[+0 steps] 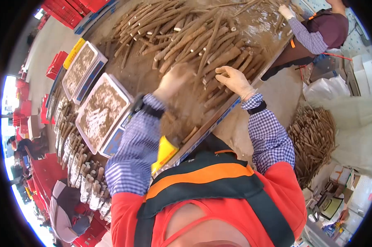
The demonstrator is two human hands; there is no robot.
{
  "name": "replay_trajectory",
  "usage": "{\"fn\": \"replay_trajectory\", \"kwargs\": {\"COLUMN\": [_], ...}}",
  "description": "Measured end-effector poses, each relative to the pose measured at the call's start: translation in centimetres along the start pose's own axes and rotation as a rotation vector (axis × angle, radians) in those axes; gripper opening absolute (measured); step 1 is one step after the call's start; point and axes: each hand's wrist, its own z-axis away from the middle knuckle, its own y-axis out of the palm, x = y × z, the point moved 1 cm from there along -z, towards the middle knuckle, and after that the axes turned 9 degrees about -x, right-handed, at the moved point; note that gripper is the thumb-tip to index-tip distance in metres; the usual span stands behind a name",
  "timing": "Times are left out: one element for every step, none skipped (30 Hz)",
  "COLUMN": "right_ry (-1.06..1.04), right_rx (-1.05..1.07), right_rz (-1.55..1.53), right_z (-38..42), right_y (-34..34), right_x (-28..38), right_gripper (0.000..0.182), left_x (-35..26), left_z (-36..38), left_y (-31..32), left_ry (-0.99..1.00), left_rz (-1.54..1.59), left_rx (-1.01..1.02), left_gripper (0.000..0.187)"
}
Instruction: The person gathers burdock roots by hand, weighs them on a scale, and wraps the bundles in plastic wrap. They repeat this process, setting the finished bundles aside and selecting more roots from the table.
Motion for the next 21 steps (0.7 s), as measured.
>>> {"fn": "replay_trajectory", "kwargs": {"right_ry": [-0.139,-0.144,-0.267,-0.389,-0.456,-0.404,-0.529,-0.657,-0.777,-0.902,-0.910,-0.916,-1.013,-1.116,-1.171,-1.178,-1.090,-1.002,-0.936,-0.937,-0.815], "right_rx": [-0.054,-0.049,-0.152,-0.254,-0.295,-0.256,-0.319,-0.382,-0.310,-0.240,-0.123,-0.119,-0.022,0.078,0.119,0.145,0.115,0.075,0.028,0.033,-0.078], "right_rz": [0.070,0.062,0.151,0.239,0.308,0.472,0.612,0.749,0.867,0.985,1.052,1.034,1.151,1.273,1.255,1.247,1.168,1.093,0.956,0.962,0.814], "right_z": [-1.8,-3.3,-4.5,-5.6,-7.6,-9.5,-11.8,-14.1,-16.8,-18.7,-20.1,-20.7,-21.0,-21.4,-20.4,-19.6,-19.2,-19.3,-19.7,-20.3,-20.4], "right_y": [0.0,-0.4,-0.9,-1.3,-1.8,-2.5,-2.6,-2.6,-2.3,-2.1,-2.0,-1.9,-2.1,-2.4,-2.6,-2.6,-2.9,-3.1,-3.0,-2.9,-2.7], "right_x": [-0.9,-1.0,-0.9,-1.0,-1.1,0.2,0.2,0.4,-0.3,-0.4,-0.9,-0.6,0.3,1.2,2.3,2.6,3.0,3.3,3.3,3.3,3.9], "right_gripper": [0.038,0.038,0.034,0.031,0.032,0.038,0.040,0.043,0.045,0.046,0.041,0.041,0.035,0.030,0.017,0.017,0.015,0.014,0.018,0.018,0.019], "left_x": [1.3,-1.5,-1.7,-1.6,-1.5,-0.9,-0.4,0.2,0.1,0.1,0.3,0.5,0.7,0.9,3.7,4.7,5.5,5.8,2.7,2.7,-0.9], "left_z": [-3.0,-5.2,-6.8,-8.2,-9.5,-10.9,-12.2,-13.0,-13.3,-13.6,-13.3,-12.9,-12.7,-12.8,-13.4,-13.5,-13.8,-14.3,-14.8,-16.6,-17.3], "left_y": [3.1,4.6,6.7,8.3,9.6,10.8,11.7,12.5,12.8,12.8,12.7,12.1,11.6,11.2,11.3,10.9,10.6,10.2,8.5,8.1,6.7], "left_ry": [0.306,-0.064,-0.092,-0.099,-0.156,-0.212,-0.283,-0.294,-0.275,-0.254,-0.162,-0.173,-0.083,0.006,0.213,0.188,0.283,0.387,0.413,0.391,0.193], "left_rz": [-0.051,-0.173,-0.225,-0.233,-0.278,-0.323,-0.284,-0.292,-0.331,-0.369,-0.339,-0.353,-0.332,-0.305,-0.422,-0.417,-0.457,-0.499,-0.452,-0.432,-0.427], "left_rx": [0.007,0.106,0.100,0.099,0.057,0.013,-0.020,-0.029,-0.041,-0.054,-0.094,-0.098,-0.118,-0.145,-0.069,-0.069,-0.083,-0.100,-0.091,-0.104,-0.001], "left_gripper": [0.050,0.054,0.056,0.056,0.057,0.057,0.053,0.053,0.050,0.048,0.043,0.043,0.042,0.041,0.039,0.039,0.038,0.038,0.035,0.032,0.032]}}
